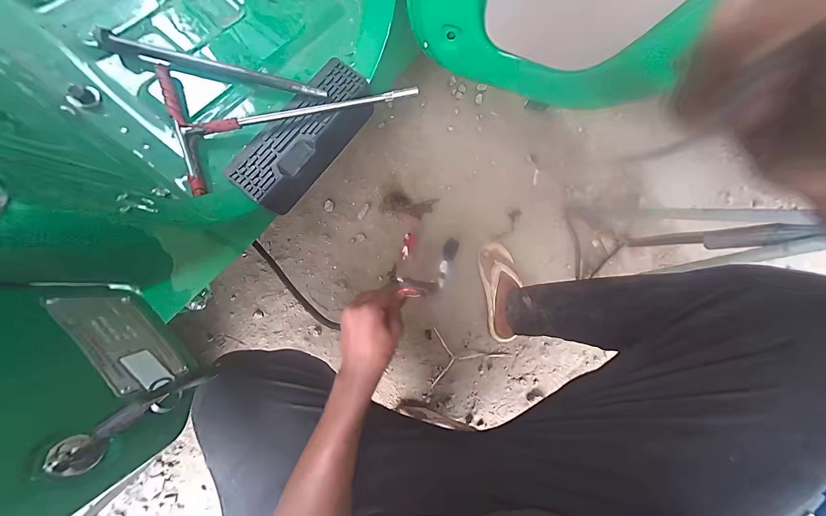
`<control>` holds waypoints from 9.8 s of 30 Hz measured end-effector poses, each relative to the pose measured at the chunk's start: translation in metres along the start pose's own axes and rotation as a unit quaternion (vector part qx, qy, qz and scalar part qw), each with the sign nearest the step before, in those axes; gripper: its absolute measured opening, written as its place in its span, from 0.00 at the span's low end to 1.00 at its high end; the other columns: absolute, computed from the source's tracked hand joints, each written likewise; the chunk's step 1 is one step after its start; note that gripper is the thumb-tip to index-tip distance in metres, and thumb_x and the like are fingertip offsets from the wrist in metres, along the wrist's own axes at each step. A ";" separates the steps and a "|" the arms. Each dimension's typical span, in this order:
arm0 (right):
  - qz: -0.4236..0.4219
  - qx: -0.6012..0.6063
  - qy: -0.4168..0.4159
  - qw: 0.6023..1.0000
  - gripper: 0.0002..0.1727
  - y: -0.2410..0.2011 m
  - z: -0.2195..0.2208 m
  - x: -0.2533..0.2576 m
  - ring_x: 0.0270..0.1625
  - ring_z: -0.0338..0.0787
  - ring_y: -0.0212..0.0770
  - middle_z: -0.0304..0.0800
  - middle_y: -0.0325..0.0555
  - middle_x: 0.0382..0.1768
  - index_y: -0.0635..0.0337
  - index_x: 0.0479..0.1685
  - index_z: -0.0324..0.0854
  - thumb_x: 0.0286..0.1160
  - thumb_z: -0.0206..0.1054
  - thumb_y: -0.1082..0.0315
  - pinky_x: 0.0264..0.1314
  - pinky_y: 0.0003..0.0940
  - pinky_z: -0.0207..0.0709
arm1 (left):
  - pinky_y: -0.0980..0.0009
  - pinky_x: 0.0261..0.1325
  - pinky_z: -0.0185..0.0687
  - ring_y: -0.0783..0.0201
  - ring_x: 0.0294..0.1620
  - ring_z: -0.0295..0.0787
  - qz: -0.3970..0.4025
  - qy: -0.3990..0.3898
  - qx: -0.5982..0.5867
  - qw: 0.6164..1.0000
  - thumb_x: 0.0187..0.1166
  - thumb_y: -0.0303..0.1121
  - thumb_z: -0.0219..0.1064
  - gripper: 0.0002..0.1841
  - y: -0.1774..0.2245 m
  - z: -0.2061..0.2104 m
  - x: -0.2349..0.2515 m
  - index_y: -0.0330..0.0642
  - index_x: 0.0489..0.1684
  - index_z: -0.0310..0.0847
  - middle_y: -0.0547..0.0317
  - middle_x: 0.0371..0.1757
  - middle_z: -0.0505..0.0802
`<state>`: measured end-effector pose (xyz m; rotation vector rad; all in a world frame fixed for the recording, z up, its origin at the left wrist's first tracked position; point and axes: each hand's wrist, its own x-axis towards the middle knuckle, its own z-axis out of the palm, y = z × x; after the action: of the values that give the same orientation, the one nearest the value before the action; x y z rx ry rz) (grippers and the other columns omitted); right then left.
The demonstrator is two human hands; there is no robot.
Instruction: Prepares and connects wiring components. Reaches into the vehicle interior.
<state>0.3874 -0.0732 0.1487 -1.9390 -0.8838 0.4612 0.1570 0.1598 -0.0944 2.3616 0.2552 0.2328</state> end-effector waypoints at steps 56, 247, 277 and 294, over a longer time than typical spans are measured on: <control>0.047 0.119 -0.161 0.979 0.24 0.010 0.138 -0.008 0.58 0.91 0.38 0.90 0.40 0.61 0.54 0.74 0.79 0.77 0.65 0.71 0.59 0.35 0.90 | 0.79 0.32 0.80 0.75 0.32 0.82 0.042 0.131 -0.496 0.857 0.88 0.35 0.63 0.09 0.053 -0.084 -0.035 0.39 0.49 0.87 0.63 0.38 0.89; -0.550 -0.089 -0.119 0.822 0.09 -0.006 0.128 0.273 0.69 0.86 0.47 0.93 0.44 0.54 0.55 0.45 0.95 0.82 0.69 0.65 0.70 0.47 0.79 | 0.70 0.33 0.84 0.68 0.30 0.84 -0.046 0.356 -0.173 0.917 0.87 0.37 0.61 0.15 0.030 -0.145 0.105 0.36 0.50 0.90 0.59 0.36 0.91; -0.365 -0.017 -0.249 0.897 0.11 -0.027 0.155 0.260 0.68 0.76 0.39 0.86 0.24 0.58 0.31 0.49 0.93 0.78 0.69 0.45 0.67 0.54 0.66 | 0.62 0.53 0.92 0.62 0.45 0.93 0.054 0.411 -0.373 0.830 0.82 0.34 0.71 0.07 0.055 -0.146 0.121 0.42 0.49 0.89 0.56 0.45 0.94; -0.460 0.050 -0.228 0.857 0.09 -0.026 0.149 0.263 0.37 0.83 0.29 0.84 0.36 0.30 0.56 0.33 0.89 0.79 0.71 0.63 0.41 0.23 0.77 | 0.67 0.48 0.82 0.68 0.35 0.82 0.013 0.453 -0.636 0.625 0.92 0.37 0.53 0.11 0.084 -0.148 0.129 0.51 0.39 0.79 0.67 0.29 0.82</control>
<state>0.4602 0.2182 0.1065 -1.1033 -1.9037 0.3626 0.2551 0.2301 0.0817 0.6520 0.3453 1.1743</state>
